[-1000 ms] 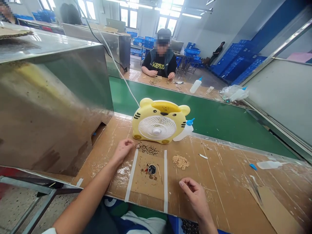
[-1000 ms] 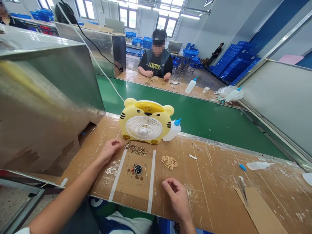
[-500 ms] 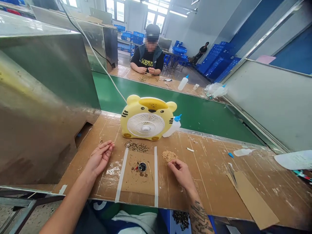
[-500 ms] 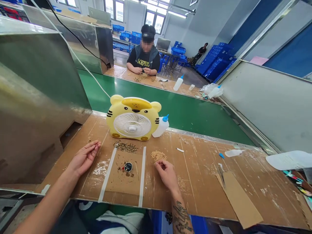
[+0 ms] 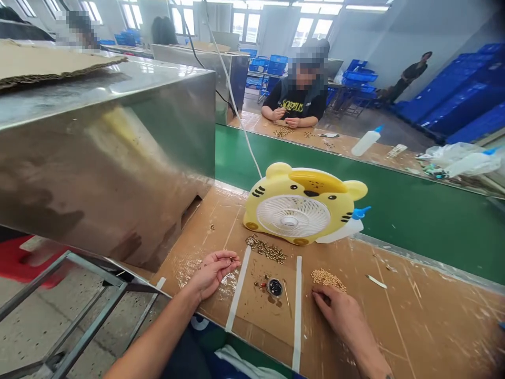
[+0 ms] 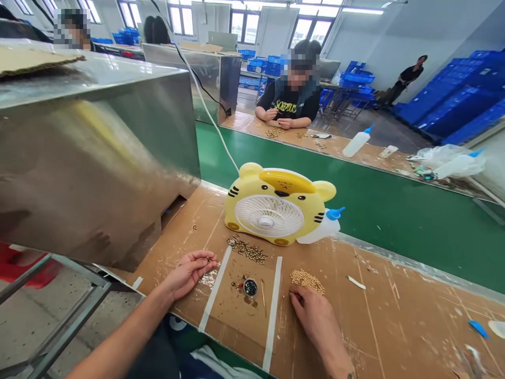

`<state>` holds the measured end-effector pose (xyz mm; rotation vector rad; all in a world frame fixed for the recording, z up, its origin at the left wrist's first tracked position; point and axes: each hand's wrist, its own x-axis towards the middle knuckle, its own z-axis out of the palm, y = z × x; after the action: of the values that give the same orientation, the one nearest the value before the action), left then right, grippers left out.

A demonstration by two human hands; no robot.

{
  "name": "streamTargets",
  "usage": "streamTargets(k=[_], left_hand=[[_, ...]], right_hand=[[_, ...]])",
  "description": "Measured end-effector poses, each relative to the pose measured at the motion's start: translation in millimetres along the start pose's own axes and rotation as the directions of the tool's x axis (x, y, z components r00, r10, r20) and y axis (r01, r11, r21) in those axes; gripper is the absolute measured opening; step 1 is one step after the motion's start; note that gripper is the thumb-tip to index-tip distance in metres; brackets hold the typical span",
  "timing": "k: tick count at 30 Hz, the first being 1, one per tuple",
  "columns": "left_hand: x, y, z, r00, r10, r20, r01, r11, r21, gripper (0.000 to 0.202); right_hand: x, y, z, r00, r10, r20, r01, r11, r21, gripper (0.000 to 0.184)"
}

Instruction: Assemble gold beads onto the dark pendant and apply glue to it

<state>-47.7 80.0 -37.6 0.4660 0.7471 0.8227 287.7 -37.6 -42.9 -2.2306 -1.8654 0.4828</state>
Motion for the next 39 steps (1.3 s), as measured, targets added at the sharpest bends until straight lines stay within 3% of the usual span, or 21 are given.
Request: streamTargets(k=[10, 17, 26, 30, 32, 35, 39], left_hand=[[6, -5, 5.1, 0.997, -0.081, -0.016, 0.082, 0.976, 0.203, 0.032], [8, -7, 10.5, 0.999, -0.047, 0.015, 0.042, 0.965, 0.260, 0.022], [4, -15, 16.4, 0.996, -0.085, 0.014, 0.078, 0.960, 0.268, 0.029], [-2, -23, 21.6, 0.996, -0.078, 0.044, 0.062, 0.955, 0.291, 0.023], [-7, -28, 26.6, 0.994, -0.083, 0.067, 0.057, 0.943, 0.328, 0.021], [-18, -36, 37.7, 0.991, -0.091, 0.101, 0.043, 0.917, 0.396, 0.020], [-32, -47, 60.6, 0.981, -0.114, 0.160, 0.038, 0.910, 0.414, 0.021]], right_hand=[[-15, -17, -8, 1.000, 0.016, -0.018, -0.015, 0.997, 0.070, 0.026], [-21, -24, -11, 0.996, 0.058, -0.069, -0.044, 0.979, 0.199, 0.020], [-9, -34, -5, 0.999, 0.008, -0.033, -0.005, 0.997, 0.081, 0.017], [-5, -36, 0, 0.996, -0.011, -0.086, 0.014, 0.999, 0.039, 0.016], [-7, -37, 1, 0.990, -0.015, -0.141, 0.030, 0.994, 0.109, 0.014], [-17, -44, -2, 0.974, 0.038, -0.223, 0.054, 0.918, 0.393, 0.014], [-38, -70, -7, 0.943, 0.047, -0.330, 0.222, 0.648, 0.728, 0.014]])
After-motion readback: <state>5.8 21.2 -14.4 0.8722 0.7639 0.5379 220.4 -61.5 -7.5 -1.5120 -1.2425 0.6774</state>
